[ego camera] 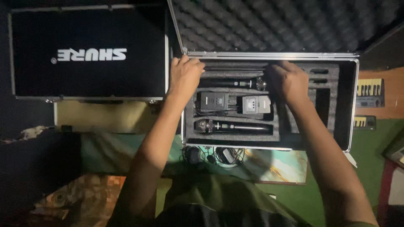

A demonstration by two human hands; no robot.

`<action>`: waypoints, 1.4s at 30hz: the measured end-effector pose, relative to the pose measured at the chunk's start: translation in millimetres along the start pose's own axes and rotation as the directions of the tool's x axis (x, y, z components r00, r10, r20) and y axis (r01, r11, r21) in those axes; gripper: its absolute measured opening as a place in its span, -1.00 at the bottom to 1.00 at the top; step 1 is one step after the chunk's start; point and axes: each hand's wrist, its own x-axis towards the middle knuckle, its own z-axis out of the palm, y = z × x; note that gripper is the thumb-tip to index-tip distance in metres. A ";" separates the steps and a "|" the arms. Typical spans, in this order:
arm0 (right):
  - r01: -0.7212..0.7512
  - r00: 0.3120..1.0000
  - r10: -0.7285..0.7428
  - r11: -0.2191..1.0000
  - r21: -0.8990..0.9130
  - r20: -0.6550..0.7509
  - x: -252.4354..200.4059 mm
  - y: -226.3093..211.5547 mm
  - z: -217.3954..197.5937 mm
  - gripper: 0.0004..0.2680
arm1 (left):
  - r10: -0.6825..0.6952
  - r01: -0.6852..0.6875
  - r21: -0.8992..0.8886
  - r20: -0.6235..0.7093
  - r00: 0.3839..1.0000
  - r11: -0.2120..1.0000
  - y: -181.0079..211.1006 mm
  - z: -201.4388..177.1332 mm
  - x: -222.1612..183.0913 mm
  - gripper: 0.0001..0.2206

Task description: The person places a microphone into a foam-padded hard case, rearranges thin black wires and small components within the foam slots, and handles a small battery and a headset wire.

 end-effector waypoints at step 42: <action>-0.096 0.985 0.127 0.967 0.234 -0.121 -65.4 -117.9 -92.6 -0.61 | 0.026 -0.067 -0.147 -0.266 0.964 0.987 63.8 -76.3 -84.1 -0.59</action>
